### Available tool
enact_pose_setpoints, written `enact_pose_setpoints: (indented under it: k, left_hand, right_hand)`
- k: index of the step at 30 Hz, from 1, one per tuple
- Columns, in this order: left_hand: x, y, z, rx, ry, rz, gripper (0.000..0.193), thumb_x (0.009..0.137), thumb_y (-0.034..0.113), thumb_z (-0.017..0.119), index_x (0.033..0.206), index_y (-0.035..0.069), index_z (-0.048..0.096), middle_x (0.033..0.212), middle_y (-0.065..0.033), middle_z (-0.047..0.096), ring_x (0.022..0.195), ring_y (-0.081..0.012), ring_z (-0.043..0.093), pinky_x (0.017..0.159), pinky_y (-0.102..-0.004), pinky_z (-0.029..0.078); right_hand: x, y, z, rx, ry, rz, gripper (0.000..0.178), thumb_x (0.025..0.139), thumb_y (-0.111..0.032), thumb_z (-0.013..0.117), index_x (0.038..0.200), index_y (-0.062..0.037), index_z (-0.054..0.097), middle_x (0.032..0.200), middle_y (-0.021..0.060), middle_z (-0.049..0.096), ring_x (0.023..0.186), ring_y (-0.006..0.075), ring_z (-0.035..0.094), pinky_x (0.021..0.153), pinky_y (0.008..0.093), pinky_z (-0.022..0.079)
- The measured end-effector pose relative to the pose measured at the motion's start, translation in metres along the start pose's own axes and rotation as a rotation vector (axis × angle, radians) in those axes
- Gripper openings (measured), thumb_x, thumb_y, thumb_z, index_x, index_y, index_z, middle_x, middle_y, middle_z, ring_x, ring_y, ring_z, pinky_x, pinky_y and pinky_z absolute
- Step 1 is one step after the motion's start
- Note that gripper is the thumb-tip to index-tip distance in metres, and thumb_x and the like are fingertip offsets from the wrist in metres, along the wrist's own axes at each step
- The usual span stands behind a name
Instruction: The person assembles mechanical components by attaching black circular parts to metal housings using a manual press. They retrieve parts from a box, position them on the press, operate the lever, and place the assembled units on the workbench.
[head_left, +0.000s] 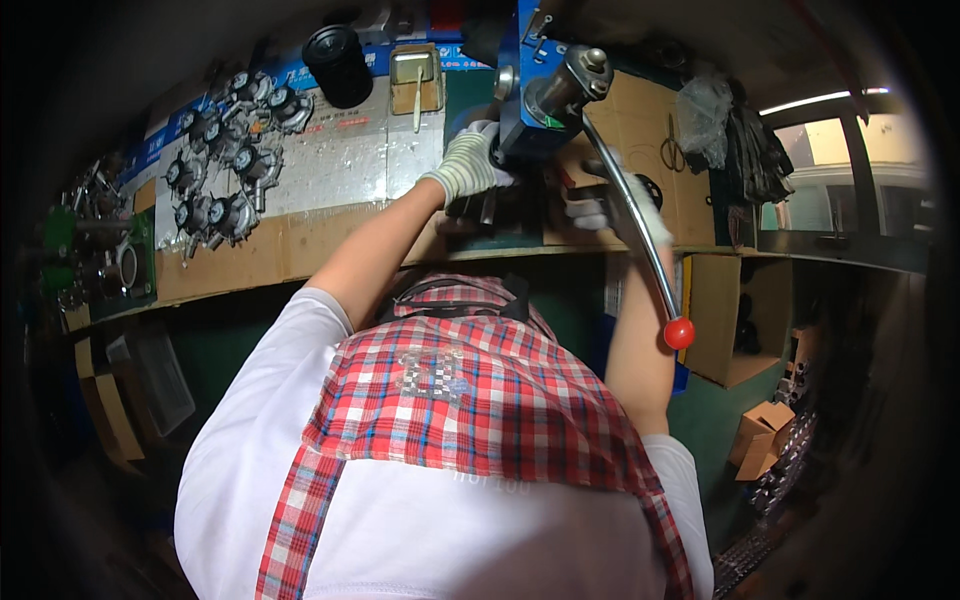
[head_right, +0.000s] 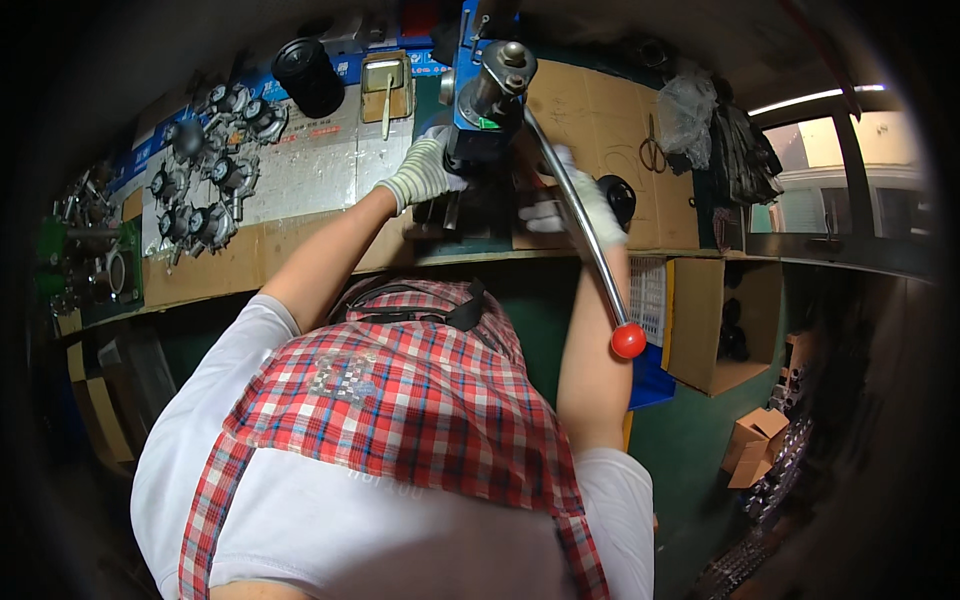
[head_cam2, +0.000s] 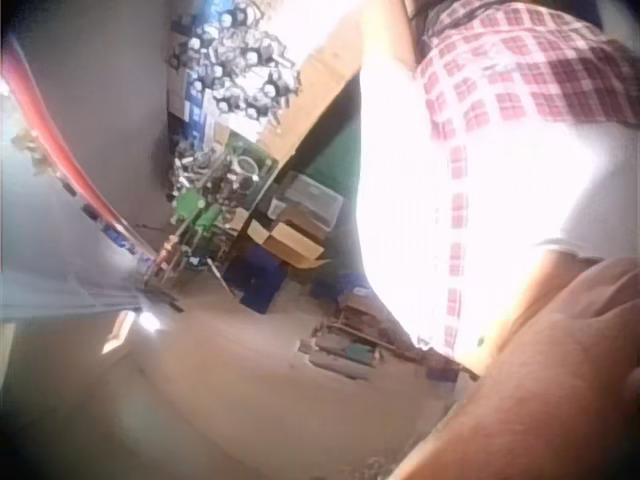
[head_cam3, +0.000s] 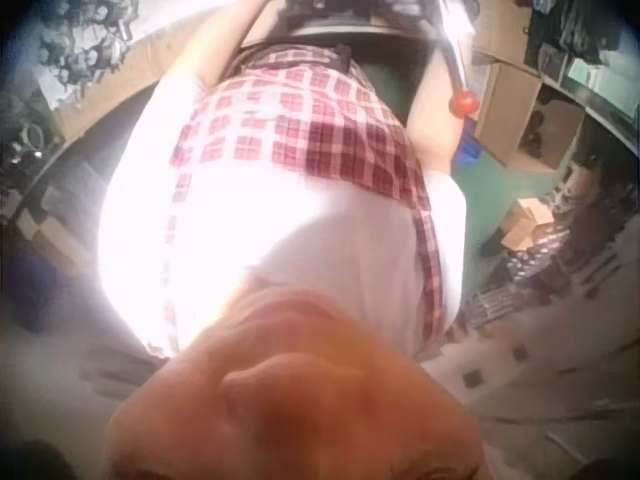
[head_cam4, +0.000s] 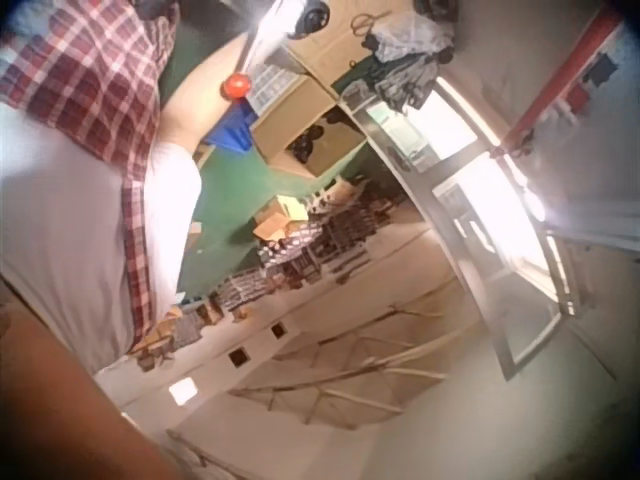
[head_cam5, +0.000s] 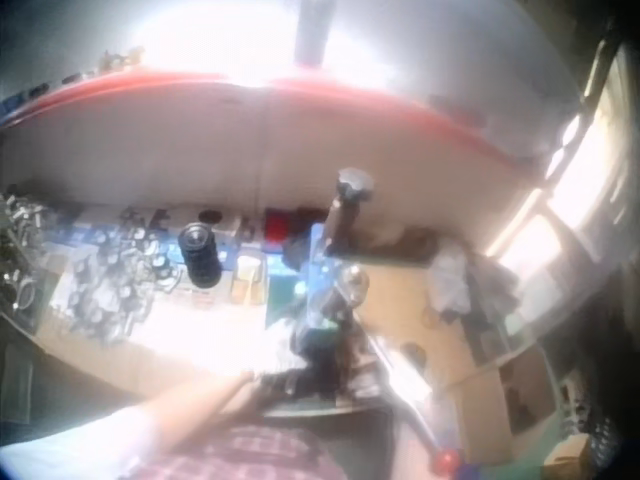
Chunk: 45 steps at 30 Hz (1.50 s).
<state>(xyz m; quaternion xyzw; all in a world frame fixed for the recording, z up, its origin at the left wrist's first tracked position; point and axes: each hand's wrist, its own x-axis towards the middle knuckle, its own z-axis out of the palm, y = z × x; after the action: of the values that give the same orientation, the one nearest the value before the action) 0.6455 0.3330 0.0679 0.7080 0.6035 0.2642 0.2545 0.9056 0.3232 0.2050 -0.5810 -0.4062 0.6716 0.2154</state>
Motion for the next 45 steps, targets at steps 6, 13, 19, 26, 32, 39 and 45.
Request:
enact_pose_setpoints:
  k: [6, 13, 19, 26, 32, 39, 45]
  left_hand:
    - [0.007, -0.001, 0.004, 0.006, -0.043, 0.013, 0.100, 0.060, 0.047, 0.087, 0.140, 0.001, 0.049, 0.140, -0.0242, 0.049, 0.129, -0.0419, 0.048, 0.109, -0.0446, 0.041]
    - [0.009, 0.002, -0.002, 0.007, -0.071, 0.045, 0.102, 0.062, 0.053, 0.085, 0.142, 0.002, 0.048, 0.140, -0.0250, 0.051, 0.129, -0.0426, 0.050, 0.109, -0.0459, 0.042]
    - [0.007, 0.002, 0.001, 0.002, -0.026, 0.045, 0.092, 0.062, 0.040, 0.088, 0.136, 0.000, 0.051, 0.135, -0.0255, 0.052, 0.125, -0.0423, 0.051, 0.107, -0.0439, 0.043]
    - [0.009, 0.005, -0.003, 0.018, -0.062, 0.038, 0.090, 0.062, 0.039, 0.089, 0.135, 0.001, 0.052, 0.135, -0.0252, 0.051, 0.125, -0.0431, 0.051, 0.108, -0.0447, 0.042]
    - [-0.001, 0.008, -0.003, 0.078, -0.102, -0.042, 0.104, 0.063, 0.044, 0.089, 0.146, 0.006, 0.040, 0.146, -0.0254, 0.044, 0.133, -0.0438, 0.044, 0.112, -0.0470, 0.038]
    - [-0.045, -0.002, 0.005, -0.457, -0.009, -0.390, 0.085, 0.087, 0.024, 0.072, 0.152, -0.003, 0.027, 0.144, -0.0276, 0.049, 0.133, -0.0382, 0.049, 0.112, -0.0385, 0.039]
    - [-0.046, 0.024, 0.006, -1.001, 0.010, -0.702, 0.082, 0.098, 0.047, 0.059, 0.157, 0.004, 0.023, 0.146, -0.0180, 0.046, 0.128, -0.0288, 0.048, 0.107, -0.0402, 0.040]
  right_hand:
    - [-0.162, -0.005, -0.016, -0.722, 0.088, -0.278, 0.075, 0.093, -0.047, 0.068, 0.146, -0.0002, 0.045, 0.087, 0.0122, 0.067, 0.065, 0.0145, 0.064, 0.058, 0.0284, 0.053]
    - [-0.060, 0.114, -0.008, -1.142, 0.350, -0.079, 0.047, 0.100, -0.045, 0.048, 0.121, -0.0032, 0.058, 0.107, 0.0286, 0.068, 0.102, 0.0463, 0.063, 0.089, 0.0538, 0.049]
    - [-0.039, 0.136, 0.002, -1.108, 0.517, -0.179, 0.045, 0.101, -0.043, 0.046, 0.117, -0.0053, 0.064, 0.100, 0.0250, 0.070, 0.097, 0.0449, 0.065, 0.084, 0.0529, 0.052]
    - [-0.023, 0.145, 0.008, -1.082, 0.635, -0.157, 0.039, 0.101, -0.040, 0.048, 0.109, -0.0072, 0.068, 0.091, 0.0241, 0.070, 0.087, 0.0438, 0.067, 0.078, 0.0515, 0.054]
    - [0.036, 0.177, 0.008, -1.047, 0.727, -0.264, 0.040, 0.100, -0.043, 0.049, 0.103, -0.0071, 0.066, 0.076, 0.0259, 0.066, 0.075, 0.0474, 0.064, 0.069, 0.0558, 0.050]
    - [0.100, 0.200, 0.005, -0.893, 0.706, -0.325, 0.034, 0.095, -0.037, 0.053, 0.118, -0.0129, 0.059, 0.088, 0.0243, 0.069, 0.084, 0.0478, 0.065, 0.074, 0.0564, 0.050]
    - [0.104, 0.201, 0.005, -0.921, 0.674, -0.258, 0.041, 0.095, -0.036, 0.055, 0.131, -0.0165, 0.055, 0.093, 0.0219, 0.070, 0.083, 0.0455, 0.066, 0.076, 0.0550, 0.053]
